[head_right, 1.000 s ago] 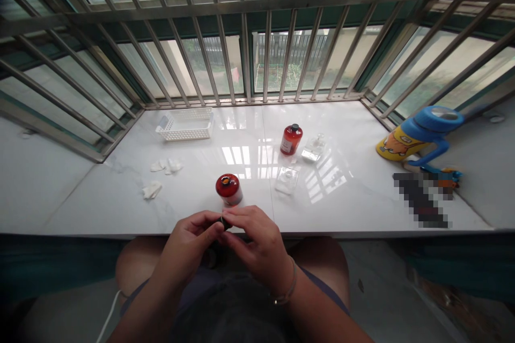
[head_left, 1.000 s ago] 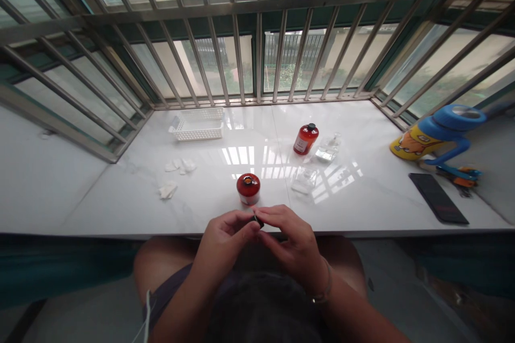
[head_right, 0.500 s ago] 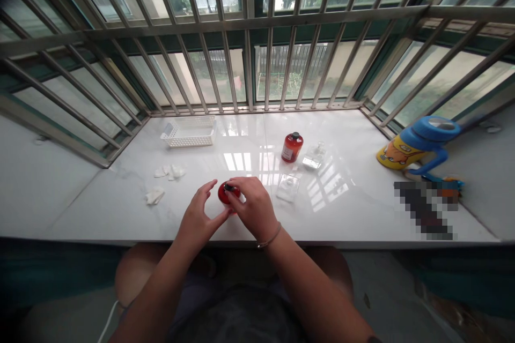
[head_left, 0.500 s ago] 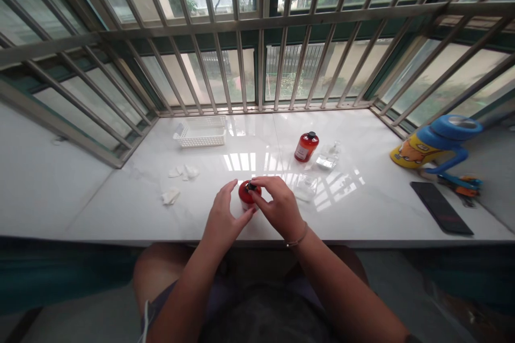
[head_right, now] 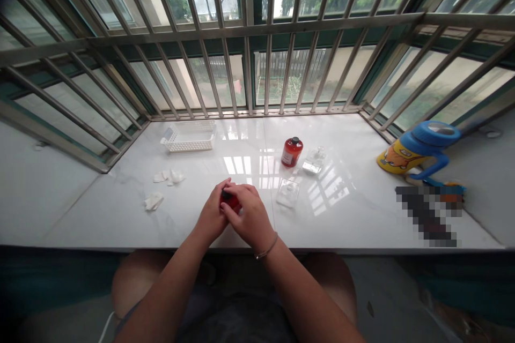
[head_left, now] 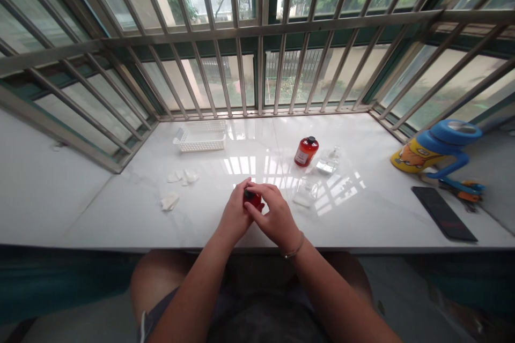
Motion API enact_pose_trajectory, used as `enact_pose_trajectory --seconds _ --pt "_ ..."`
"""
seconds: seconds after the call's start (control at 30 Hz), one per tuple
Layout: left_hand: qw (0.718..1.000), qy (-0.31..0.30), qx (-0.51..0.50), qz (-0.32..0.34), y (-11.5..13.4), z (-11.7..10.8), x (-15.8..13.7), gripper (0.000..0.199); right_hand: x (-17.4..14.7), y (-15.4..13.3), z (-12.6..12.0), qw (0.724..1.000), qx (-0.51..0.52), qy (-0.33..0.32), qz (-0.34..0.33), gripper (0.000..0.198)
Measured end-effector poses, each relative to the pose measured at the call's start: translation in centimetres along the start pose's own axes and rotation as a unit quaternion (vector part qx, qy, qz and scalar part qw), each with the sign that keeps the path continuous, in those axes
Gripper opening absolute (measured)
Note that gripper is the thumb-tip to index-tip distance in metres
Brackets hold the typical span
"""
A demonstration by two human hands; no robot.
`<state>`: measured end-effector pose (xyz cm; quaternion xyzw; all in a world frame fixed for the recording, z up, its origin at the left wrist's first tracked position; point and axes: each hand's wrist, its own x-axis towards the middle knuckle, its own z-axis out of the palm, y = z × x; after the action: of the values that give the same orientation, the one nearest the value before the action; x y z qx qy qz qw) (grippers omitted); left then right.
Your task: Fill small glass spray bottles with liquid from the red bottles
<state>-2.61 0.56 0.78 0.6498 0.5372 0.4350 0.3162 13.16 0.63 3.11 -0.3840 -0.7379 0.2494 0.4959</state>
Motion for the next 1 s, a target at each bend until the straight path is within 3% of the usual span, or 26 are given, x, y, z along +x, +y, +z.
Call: enact_pose_trajectory --seconds 0.1,0.23,0.47,0.63,0.83,1.0 --pt "1.0 -0.002 -0.017 -0.014 -0.3 0.1 -0.1 0.078 -1.1 0.2 0.1 0.997 0.038 0.025 0.068 0.05" --pt "0.999 -0.003 -0.038 -0.023 -0.5 0.2 -0.1 0.084 -2.0 0.6 0.2 0.988 0.039 0.077 0.124 0.045" --pt "0.999 0.015 -0.014 -0.032 -0.2 0.3 0.0 0.085 -1.8 -0.1 0.5 0.988 0.113 0.015 0.105 0.058" --pt "0.999 0.002 -0.021 -0.029 -0.1 0.1 0.0 0.085 -2.1 0.2 0.6 0.985 0.088 0.058 0.137 0.053" --pt "0.999 0.007 -0.021 -0.03 -0.3 0.2 0.0 0.084 -2.1 -0.1 0.6 0.986 0.121 0.012 0.117 0.06" --pt "1.0 0.007 -0.01 -0.02 -0.5 0.2 0.0 0.084 -2.4 0.1 0.7 0.984 0.098 0.054 0.139 0.054"
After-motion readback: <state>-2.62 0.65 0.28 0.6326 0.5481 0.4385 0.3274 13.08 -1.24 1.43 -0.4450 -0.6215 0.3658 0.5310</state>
